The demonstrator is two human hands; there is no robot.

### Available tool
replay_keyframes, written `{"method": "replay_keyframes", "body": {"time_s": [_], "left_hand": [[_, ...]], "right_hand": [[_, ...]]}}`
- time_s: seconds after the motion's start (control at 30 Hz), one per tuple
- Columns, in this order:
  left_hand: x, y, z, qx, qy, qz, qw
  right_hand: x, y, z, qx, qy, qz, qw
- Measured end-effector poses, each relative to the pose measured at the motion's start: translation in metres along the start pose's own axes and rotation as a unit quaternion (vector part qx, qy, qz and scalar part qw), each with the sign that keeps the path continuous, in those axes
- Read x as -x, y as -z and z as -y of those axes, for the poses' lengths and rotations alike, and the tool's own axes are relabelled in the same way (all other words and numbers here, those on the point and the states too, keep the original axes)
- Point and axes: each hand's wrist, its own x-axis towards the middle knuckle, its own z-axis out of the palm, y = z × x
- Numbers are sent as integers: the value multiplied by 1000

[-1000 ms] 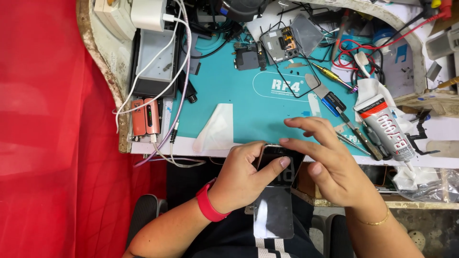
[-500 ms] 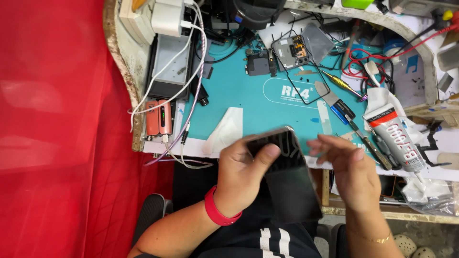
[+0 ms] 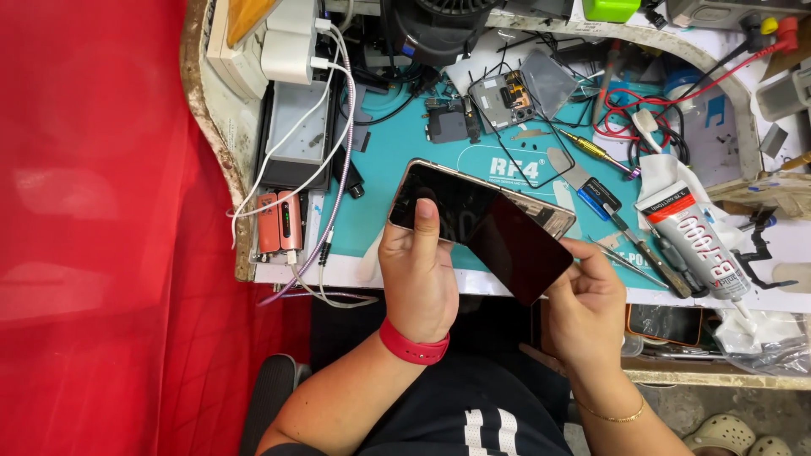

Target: Repairing a foldable smartphone by connecting internal ribbon cables and assembling the screen.

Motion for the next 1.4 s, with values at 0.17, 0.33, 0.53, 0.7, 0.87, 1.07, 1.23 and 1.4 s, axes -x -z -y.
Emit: {"method": "replay_keyframes", "body": {"time_s": [0.17,0.33,0.53,0.7,0.87,1.07,1.23,1.4], "left_hand": [[-5,9,4,6,19,1,1000],[1,3,-22,-27,80,108,991],[-15,10,-36,-270,62,221,935],[-20,8,-54,-440,-35,248,862],[-24,5,-61,-431,-215,393,783],[-28,7,-41,-362,-269,462,764],[-28,8,-30,-371,-296,451,756],[-30,6,-22,-348,-307,448,764]], "right_hand": [[-20,5,12,51,64,9,997],[-44,14,65,248,113,1,962],[-79,29,114,515,292,101,800],[-93,13,145,561,388,173,711],[-95,-11,148,582,484,203,621],[-90,-22,149,591,492,213,603],[-88,-22,148,550,488,224,640],[-89,-15,131,516,484,215,673]]}}
